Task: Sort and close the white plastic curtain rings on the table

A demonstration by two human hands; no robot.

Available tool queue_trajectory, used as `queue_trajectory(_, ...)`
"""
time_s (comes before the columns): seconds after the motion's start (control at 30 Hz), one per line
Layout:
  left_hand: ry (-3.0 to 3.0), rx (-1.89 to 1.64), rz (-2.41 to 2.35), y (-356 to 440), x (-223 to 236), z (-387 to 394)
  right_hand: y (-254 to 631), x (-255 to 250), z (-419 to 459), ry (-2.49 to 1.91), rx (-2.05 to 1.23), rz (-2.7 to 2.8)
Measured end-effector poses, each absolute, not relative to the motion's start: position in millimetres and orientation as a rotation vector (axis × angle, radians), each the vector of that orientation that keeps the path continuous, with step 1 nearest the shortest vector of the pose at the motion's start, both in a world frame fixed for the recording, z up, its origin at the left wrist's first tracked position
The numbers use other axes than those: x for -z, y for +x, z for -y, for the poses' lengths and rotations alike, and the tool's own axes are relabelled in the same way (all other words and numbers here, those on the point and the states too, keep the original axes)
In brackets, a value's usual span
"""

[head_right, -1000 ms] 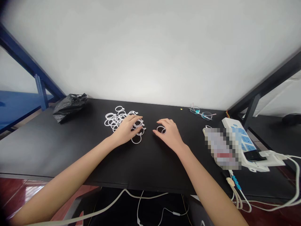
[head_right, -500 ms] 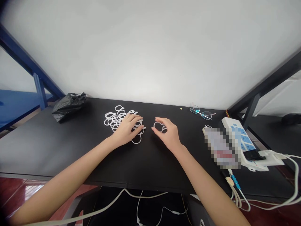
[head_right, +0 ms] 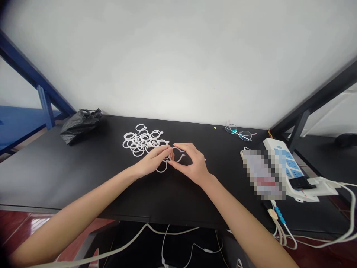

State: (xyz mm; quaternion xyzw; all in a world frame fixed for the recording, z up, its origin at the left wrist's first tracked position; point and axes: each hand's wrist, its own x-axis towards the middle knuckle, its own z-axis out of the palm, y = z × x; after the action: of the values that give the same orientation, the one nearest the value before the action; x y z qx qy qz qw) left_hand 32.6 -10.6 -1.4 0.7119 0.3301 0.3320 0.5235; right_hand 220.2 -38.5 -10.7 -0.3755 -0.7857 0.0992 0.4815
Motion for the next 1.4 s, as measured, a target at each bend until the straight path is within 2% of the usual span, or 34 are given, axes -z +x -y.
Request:
queue_trajectory(0.27,1.437,-0.836,-0.720,20,-2,-1,223,8,38,-0.979,-0.362,1.853)
queue_trajectory(0.43,1.612,-0.817,-0.824,23,-3,4,218,13,40,-0.996,-0.379,1.800)
queue_trajectory(0.53,1.986,-0.962,-0.888,24,1,12,214,15,41,-0.954,-0.372,1.777)
queue_trajectory(0.67,2.451,-1.274,-0.735,24,7,15,207,15,48,-0.764,-0.337,1.773)
queue_trajectory(0.77,2.513,-1.542,-0.642,25,9,13,200,13,54,-0.688,-0.305,1.760)
queue_trajectory(0.87,2.484,-1.661,-0.591,27,10,12,196,10,58,-0.661,-0.270,1.749)
queue_trajectory(1.23,2.481,-1.684,-0.597,28,14,11,199,11,58,-0.687,-0.228,1.772)
queue_trajectory(1.4,2.660,-1.511,-0.693,22,13,3,211,7,46,-0.788,-0.321,1.846)
